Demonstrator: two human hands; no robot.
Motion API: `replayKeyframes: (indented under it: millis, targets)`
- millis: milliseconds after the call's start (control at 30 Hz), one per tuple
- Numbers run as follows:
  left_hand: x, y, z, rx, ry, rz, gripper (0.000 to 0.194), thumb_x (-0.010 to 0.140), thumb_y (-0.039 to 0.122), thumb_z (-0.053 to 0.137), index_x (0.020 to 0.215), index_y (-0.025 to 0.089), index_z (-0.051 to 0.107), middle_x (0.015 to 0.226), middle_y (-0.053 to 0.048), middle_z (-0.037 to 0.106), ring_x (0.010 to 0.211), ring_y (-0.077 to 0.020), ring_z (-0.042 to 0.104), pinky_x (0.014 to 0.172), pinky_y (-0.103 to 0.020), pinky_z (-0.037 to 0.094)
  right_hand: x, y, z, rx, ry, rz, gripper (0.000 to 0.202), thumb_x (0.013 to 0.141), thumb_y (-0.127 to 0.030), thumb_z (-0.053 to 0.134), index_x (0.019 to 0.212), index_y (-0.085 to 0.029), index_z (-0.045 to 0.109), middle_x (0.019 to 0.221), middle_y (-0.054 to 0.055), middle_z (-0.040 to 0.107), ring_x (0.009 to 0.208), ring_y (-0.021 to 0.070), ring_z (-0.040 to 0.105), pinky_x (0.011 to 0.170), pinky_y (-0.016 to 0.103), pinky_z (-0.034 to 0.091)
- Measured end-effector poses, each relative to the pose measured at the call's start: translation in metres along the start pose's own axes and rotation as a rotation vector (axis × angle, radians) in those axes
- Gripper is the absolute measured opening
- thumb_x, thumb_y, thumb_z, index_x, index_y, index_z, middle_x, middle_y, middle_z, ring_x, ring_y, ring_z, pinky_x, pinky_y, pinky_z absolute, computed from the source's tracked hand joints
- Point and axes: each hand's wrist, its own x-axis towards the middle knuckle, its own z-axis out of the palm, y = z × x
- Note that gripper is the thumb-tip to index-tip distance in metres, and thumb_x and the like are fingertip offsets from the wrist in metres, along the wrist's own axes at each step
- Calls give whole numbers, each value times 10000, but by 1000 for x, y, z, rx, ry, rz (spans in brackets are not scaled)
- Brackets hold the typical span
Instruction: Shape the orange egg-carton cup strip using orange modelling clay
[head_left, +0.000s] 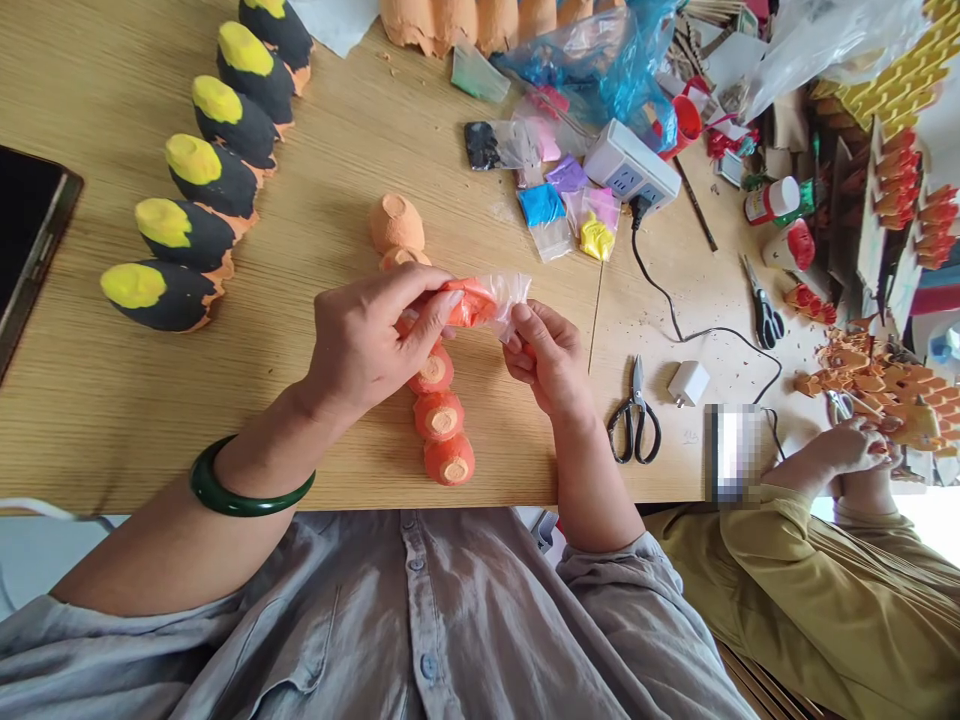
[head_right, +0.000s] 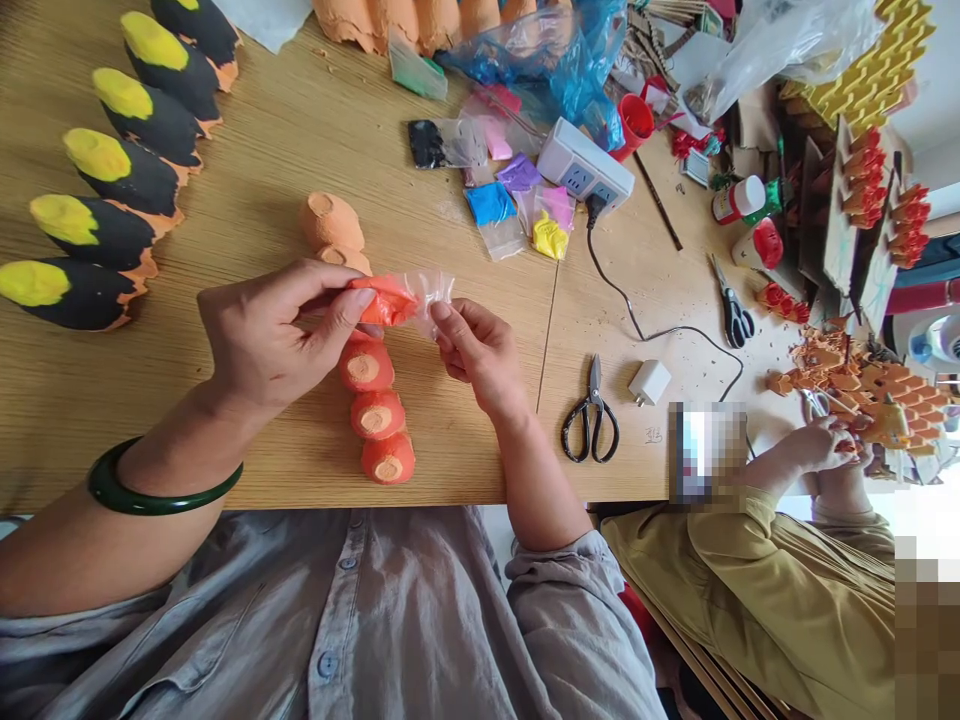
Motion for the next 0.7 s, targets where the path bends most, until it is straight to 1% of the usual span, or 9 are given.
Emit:
replayKeyframes:
  millis: [67, 167, 233, 300, 333, 433, 533, 600, 700]
  targets:
    - [0, 2, -2, 14, -38, -52, 350, 1218, 588, 626, 1074, 354, 843, 998, 40, 912, 783, -193, 845, 676, -327, 607, 0, 0, 1, 1, 25, -5, 741, 820, -800, 1031, 753, -251, 538, 678, -96, 420, 545, 51, 225, 466, 217, 170]
    - [0, 5, -5, 30, -59, -69, 352, 1204, 602, 647, 1095, 338, 851, 1055, 37, 922, 849, -197, 839, 764, -333, 635, 2, 2, 0, -8, 50, -10, 674, 823, -781, 1032, 789, -242, 628, 658, -106, 404, 536, 52, 211, 466, 225, 174]
    - [1, 7, -6, -3, -80, -70, 350, 1186, 612, 674, 1153, 314, 855, 1131, 35, 924, 923, -203, 851, 855, -342, 677, 2, 4, -2, -21, 63, -22, 628, 840, -769, 1020, 825, -235, 689, 647, -110, 393, 531, 55, 208, 466, 230, 181]
    - [2, 11, -5, -67, -100, -90, 375, 1181, 620, 681, 1212, 287, 850, 1183, 30, 919, 970, -199, 868, 900, -345, 708, 2, 5, -3, -36, 69, -45, 603, 864, -761, 1005, 834, -234, 713, 640, -108, 395, 530, 60, 217, 467, 235, 196]
    - [2, 13, -4, -103, -92, -109, 393, 1182, 627, 679, 1215, 274, 849, 1169, 25, 917, 966, -194, 874, 885, -338, 717, 1, 5, -3, -45, 69, -64, 597, 875, -760, 998, 830, -235, 718, 636, -105, 399, 529, 62, 225, 469, 237, 209]
    - [1, 15, -1, -201, -28, -148, 441, 1149, 673, 741, 1130, 247, 852, 1026, 11, 905, 878, -181, 876, 765, -305, 716, 0, 7, -2, -88, 59, -145, 602, 897, -773, 986, 813, -233, 733, 619, -99, 397, 527, 69, 265, 480, 242, 246]
    - [0, 13, 1, -217, -34, -156, 432, 1124, 672, 798, 1073, 245, 844, 981, -6, 901, 855, -196, 886, 751, -301, 724, 0, 9, 1, -125, 42, -183, 652, 897, -838, 956, 796, -236, 729, 608, -92, 380, 531, 79, 300, 483, 246, 257]
    - [0, 11, 1, -191, -52, -141, 374, 1141, 611, 782, 1050, 251, 835, 989, -11, 910, 854, -203, 892, 751, -293, 716, 1, 11, 3, -121, 35, -172, 693, 879, -879, 945, 772, -242, 692, 605, -92, 368, 525, 80, 296, 478, 248, 259]
    - [0, 11, 0, -127, -60, -67, 252, 1124, 479, 784, 1051, 246, 849, 1023, -28, 927, 871, -220, 890, 722, -309, 685, 2, 13, 2, -131, 47, -173, 703, 869, -865, 966, 751, -244, 660, 595, -97, 366, 513, 74, 278, 477, 253, 255]
